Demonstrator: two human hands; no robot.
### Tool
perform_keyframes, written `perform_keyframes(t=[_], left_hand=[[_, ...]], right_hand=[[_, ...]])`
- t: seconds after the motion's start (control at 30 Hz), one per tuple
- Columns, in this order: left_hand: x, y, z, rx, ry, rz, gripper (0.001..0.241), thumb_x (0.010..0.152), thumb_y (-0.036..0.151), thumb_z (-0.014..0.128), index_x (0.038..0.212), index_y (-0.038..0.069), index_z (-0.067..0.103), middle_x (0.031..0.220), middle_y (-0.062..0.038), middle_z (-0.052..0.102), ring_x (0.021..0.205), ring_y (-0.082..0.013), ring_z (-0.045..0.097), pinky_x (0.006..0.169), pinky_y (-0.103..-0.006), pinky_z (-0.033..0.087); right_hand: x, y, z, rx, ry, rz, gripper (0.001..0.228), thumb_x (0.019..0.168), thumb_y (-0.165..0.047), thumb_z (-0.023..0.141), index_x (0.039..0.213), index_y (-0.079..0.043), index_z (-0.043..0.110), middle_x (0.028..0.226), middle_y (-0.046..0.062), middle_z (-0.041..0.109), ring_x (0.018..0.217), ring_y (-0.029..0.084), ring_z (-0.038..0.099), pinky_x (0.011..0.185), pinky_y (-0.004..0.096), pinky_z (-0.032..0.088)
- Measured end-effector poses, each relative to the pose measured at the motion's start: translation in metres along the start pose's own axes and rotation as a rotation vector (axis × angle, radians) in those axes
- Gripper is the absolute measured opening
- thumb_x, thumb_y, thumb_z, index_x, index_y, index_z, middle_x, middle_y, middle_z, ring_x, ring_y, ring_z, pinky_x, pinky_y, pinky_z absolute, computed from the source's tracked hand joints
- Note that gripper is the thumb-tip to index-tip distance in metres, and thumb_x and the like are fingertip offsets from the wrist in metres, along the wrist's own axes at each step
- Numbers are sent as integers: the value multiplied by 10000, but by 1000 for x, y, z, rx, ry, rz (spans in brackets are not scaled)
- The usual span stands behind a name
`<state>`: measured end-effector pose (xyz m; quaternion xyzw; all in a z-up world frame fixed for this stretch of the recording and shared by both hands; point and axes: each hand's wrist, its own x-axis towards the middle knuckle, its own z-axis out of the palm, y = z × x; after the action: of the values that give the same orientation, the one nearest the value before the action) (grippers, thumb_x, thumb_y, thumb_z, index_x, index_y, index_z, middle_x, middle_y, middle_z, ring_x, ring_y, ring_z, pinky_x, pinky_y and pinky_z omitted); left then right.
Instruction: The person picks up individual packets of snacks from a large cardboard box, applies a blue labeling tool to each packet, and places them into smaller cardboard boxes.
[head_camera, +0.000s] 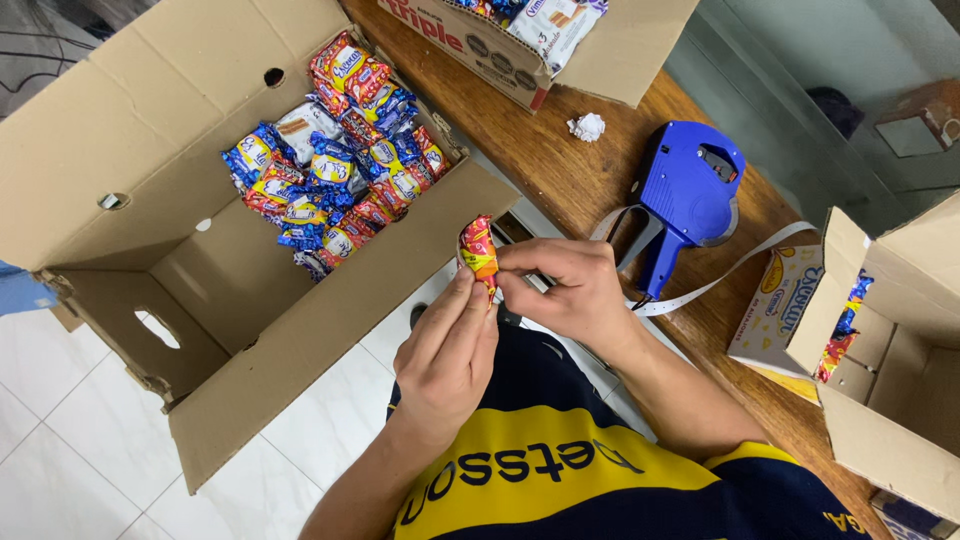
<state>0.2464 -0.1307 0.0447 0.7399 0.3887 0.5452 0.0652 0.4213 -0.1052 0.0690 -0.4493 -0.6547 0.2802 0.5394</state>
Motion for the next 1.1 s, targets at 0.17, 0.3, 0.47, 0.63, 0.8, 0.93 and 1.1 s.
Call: perform_keyframes(t=[0.17, 0.3, 0.47, 0.63, 0.8, 0.93, 1.1], left_hand=[[-5, 0, -3, 5, 9, -5, 160, 967, 16, 796, 1115, -33, 834, 1221, -228, 813, 1039, -325, 834, 887, -362, 701], [-6, -1, -7, -60, 0, -89, 176, 986, 28, 774, 1144, -24, 830, 1240, -210, 811, 1075, -318, 825, 903, -364, 694], [2, -9, -15, -323, 54, -345, 168, 991, -15, 747, 1138, -56, 817, 1142, -228, 825, 1049, -368, 826, 868, -414, 689], [2, -2, -13, -639, 35, -694, 186, 1060, 61, 675, 1173, -55, 767, 1271, -263, 774, 1199, -336, 741, 1040, -487, 588], [-51, -35, -2, -737, 5, -878, 130, 1070, 79, 626, 1041, -40, 672, 1204, -255, 774, 1205, -286, 714, 1057, -451, 538], [-20, -13, -10, -677, -23, -838, 118, 1075, 69, 619, 1039, -28, 675, 1114, -219, 772, 1205, -267, 703, 1041, -431, 540], [-28, -17, -12, -660, -61, -759, 123, 1079, 34, 604, 997, -38, 660, 1155, -274, 805, 1259, -318, 696, 1051, -498, 557]], right_hand=[[-3, 3, 7, -3, 9, 16, 108, 925, 13, 794, 935, -76, 854, 826, 92, 833, 715, 247, 823, 674, 374, 667], [-3, 2, 9, 10, 15, -7, 155, 930, 48, 756, 899, -79, 838, 822, 84, 821, 691, 246, 802, 681, 372, 660], [-2, 1, 8, 46, -12, -45, 67, 909, -20, 823, 960, -62, 809, 855, 105, 794, 742, 275, 778, 741, 403, 652], [-2, -4, 9, 35, -53, -72, 243, 881, -125, 928, 1010, -38, 742, 869, 110, 712, 802, 337, 737, 799, 454, 633], [2, -21, 4, -70, -164, -43, 309, 891, -100, 917, 1146, -38, 755, 938, 118, 689, 853, 304, 737, 821, 457, 635], [6, -31, 1, -91, -204, -51, 270, 940, -87, 866, 1179, -38, 751, 947, 135, 663, 864, 350, 725, 833, 477, 640], [5, -32, 0, -119, -262, -30, 269, 928, -130, 886, 1165, -84, 768, 938, 105, 661, 854, 313, 741, 815, 435, 643]])
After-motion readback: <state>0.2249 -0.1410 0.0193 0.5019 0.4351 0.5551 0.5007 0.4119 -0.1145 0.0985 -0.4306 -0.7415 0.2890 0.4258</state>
